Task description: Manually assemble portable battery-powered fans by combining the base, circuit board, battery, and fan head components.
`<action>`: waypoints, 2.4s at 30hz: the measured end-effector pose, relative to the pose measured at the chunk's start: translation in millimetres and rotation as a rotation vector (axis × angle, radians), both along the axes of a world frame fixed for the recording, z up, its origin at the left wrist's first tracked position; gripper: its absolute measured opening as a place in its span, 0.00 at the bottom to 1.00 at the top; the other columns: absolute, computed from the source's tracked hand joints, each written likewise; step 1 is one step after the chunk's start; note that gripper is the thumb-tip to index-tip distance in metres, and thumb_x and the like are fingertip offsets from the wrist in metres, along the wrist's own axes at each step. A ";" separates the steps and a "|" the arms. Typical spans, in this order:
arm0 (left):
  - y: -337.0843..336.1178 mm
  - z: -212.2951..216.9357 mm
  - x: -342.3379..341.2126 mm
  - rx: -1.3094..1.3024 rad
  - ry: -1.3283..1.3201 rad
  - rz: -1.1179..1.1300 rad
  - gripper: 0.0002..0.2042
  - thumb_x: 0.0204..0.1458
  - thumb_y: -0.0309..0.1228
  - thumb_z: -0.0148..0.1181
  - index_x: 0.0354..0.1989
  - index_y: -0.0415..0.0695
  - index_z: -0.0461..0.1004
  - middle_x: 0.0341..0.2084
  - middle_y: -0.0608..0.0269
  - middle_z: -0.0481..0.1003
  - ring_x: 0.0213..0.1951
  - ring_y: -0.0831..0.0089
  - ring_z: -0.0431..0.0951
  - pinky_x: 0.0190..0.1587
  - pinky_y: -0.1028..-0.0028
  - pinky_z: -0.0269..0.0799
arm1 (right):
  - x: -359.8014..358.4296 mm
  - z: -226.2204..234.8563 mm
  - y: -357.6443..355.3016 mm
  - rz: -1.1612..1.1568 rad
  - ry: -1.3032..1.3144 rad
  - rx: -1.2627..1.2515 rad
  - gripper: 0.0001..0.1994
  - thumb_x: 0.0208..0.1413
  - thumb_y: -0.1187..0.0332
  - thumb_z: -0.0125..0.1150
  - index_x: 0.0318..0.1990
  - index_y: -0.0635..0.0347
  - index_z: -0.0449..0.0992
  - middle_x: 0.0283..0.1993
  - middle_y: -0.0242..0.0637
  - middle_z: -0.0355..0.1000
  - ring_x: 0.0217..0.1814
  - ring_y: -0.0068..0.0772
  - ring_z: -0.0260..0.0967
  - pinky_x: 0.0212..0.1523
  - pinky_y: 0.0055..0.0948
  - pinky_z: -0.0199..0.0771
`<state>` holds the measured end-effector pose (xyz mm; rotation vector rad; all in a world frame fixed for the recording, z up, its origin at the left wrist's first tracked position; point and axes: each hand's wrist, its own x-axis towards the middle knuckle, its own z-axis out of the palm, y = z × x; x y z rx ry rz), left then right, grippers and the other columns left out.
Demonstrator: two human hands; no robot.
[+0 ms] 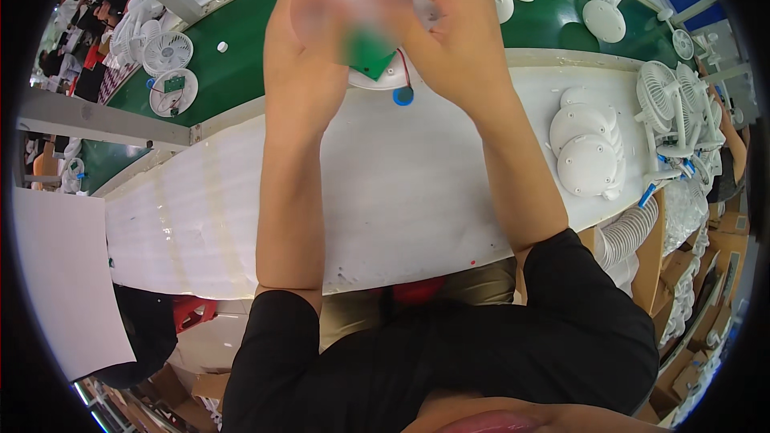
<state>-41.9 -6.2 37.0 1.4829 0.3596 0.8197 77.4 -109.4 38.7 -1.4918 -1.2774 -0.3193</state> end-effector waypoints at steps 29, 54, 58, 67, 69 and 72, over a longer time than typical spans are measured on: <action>41.8 -33.8 -15.4 -0.200 -0.084 0.042 0.06 0.57 0.19 0.52 0.41 0.38 0.71 0.33 0.56 0.76 0.31 0.76 0.74 0.34 0.81 0.73 | -19.2 14.8 -23.2 -0.049 0.737 -0.491 0.11 0.65 0.63 0.50 0.42 0.60 0.76 0.29 0.36 0.74 0.18 0.21 0.61 0.21 0.17 0.62; 19.8 -29.1 -6.4 -0.144 -0.023 -0.009 0.03 0.57 0.24 0.58 0.34 0.39 0.71 0.26 0.59 0.76 0.27 0.80 0.72 0.29 0.83 0.68 | -10.1 -24.9 -1.0 0.110 0.619 0.088 0.08 0.56 0.76 0.62 0.43 0.63 0.78 0.42 0.37 0.73 0.44 0.28 0.70 0.41 0.21 0.70; 23.1 -37.3 -6.7 0.008 0.015 0.020 0.06 0.55 0.25 0.62 0.32 0.40 0.70 0.22 0.65 0.73 0.24 0.84 0.66 0.25 0.84 0.61 | -14.3 -24.1 -0.5 -0.178 0.293 -0.065 0.05 0.54 0.74 0.64 0.37 0.61 0.83 0.41 0.33 0.73 0.43 0.25 0.67 0.37 0.20 0.68; 29.1 -33.3 -13.5 0.080 0.025 0.105 0.07 0.53 0.26 0.64 0.31 0.41 0.71 0.20 0.68 0.71 0.22 0.86 0.62 0.24 0.85 0.55 | -16.8 -32.9 16.2 -0.167 0.455 -0.019 0.06 0.55 0.71 0.64 0.38 0.61 0.84 0.35 0.30 0.73 0.38 0.23 0.63 0.36 0.19 0.66; 28.9 -32.1 -14.0 0.103 0.026 0.131 0.07 0.53 0.26 0.64 0.31 0.41 0.71 0.20 0.68 0.71 0.22 0.86 0.62 0.24 0.85 0.54 | -15.3 -32.4 16.6 -0.168 0.484 -0.007 0.07 0.55 0.71 0.64 0.39 0.61 0.84 0.34 0.30 0.73 0.37 0.23 0.62 0.36 0.19 0.65; 39.1 -35.1 -17.0 0.137 0.033 0.113 0.06 0.53 0.25 0.64 0.32 0.41 0.71 0.21 0.68 0.72 0.23 0.86 0.62 0.25 0.85 0.56 | -8.6 -17.8 7.5 -0.113 0.538 0.139 0.06 0.54 0.70 0.65 0.38 0.60 0.84 0.40 0.34 0.71 0.40 0.26 0.67 0.37 0.22 0.70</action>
